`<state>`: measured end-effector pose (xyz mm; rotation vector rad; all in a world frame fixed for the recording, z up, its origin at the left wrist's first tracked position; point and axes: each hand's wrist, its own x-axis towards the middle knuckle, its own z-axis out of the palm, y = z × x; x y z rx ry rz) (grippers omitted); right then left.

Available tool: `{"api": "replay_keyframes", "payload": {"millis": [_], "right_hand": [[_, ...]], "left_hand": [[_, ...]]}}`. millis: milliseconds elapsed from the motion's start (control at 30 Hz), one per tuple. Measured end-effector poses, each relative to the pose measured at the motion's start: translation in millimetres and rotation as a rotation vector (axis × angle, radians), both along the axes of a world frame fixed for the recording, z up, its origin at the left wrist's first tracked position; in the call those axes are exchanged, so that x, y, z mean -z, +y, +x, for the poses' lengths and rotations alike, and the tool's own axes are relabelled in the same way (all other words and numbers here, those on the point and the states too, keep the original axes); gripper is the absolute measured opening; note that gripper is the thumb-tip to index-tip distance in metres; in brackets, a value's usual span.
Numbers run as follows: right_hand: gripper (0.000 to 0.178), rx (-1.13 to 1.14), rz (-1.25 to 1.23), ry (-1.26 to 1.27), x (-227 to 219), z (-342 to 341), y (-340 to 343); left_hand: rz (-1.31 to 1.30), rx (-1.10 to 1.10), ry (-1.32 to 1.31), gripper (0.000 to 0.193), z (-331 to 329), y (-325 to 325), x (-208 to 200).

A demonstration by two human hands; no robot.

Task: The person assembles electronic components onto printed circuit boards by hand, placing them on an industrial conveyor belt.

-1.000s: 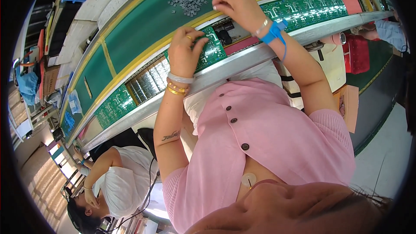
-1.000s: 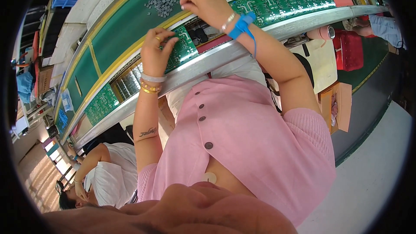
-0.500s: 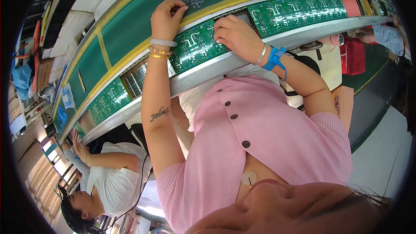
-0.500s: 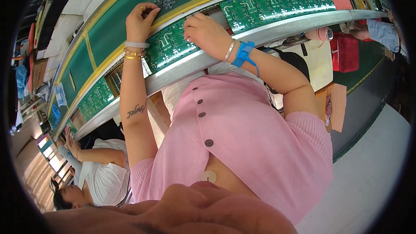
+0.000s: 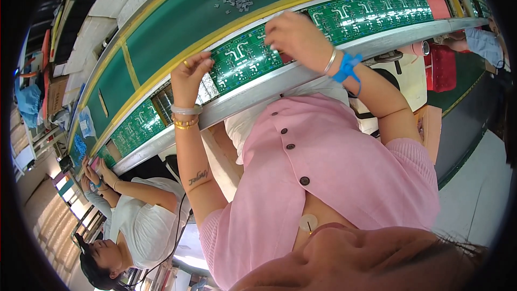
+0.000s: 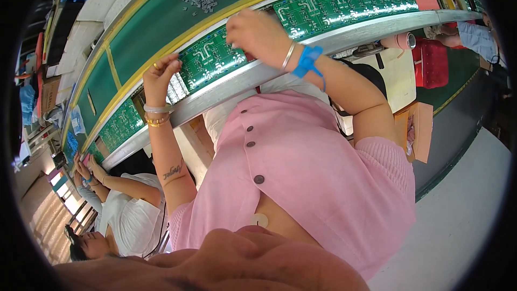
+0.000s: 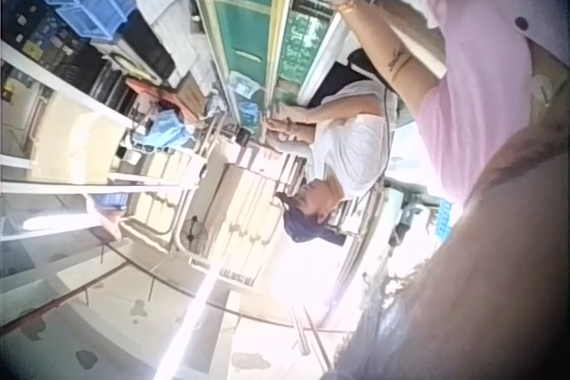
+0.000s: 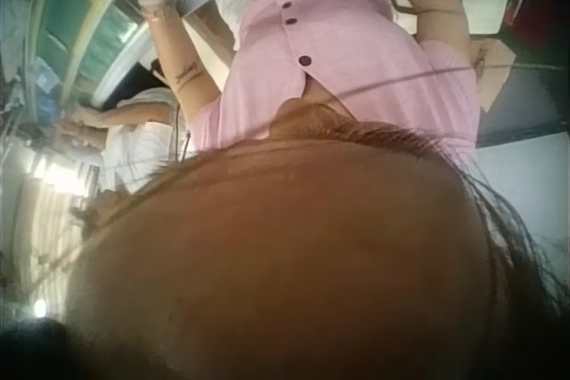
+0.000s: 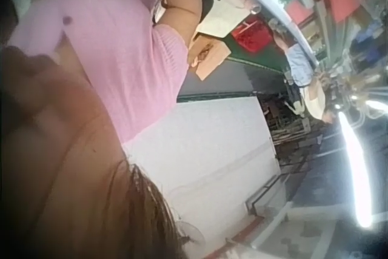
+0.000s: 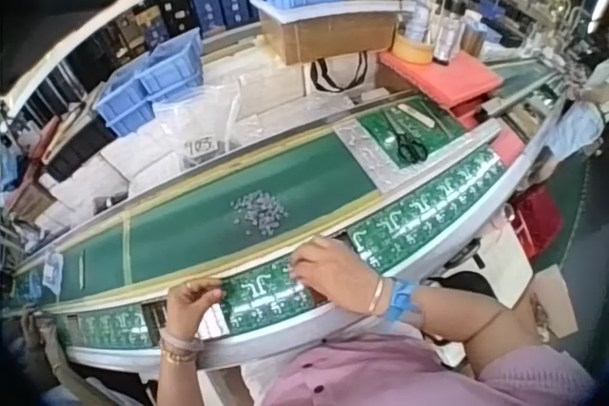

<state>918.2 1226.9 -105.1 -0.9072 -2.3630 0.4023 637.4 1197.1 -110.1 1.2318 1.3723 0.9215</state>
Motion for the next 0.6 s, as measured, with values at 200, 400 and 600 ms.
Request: {"api": "replay_keyframes", "payload": {"millis": [200, 400, 600], "right_hand": [[0.007, 0.247, -0.001, 0.005, -3, 8, 73], [0.007, 0.201, -0.02, 0.027, 4, -7, 82], [0.009, 0.21, 0.141, 0.053, 11, -4, 80]], "left_hand": [[-0.076, -0.012, -0.105, 0.012, 18, -2, 1], [0.397, 0.173, 0.341, 0.009, 80, 13, -15], [0.56, 0.244, 0.699, 0.008, 103, 19, -9]]}}
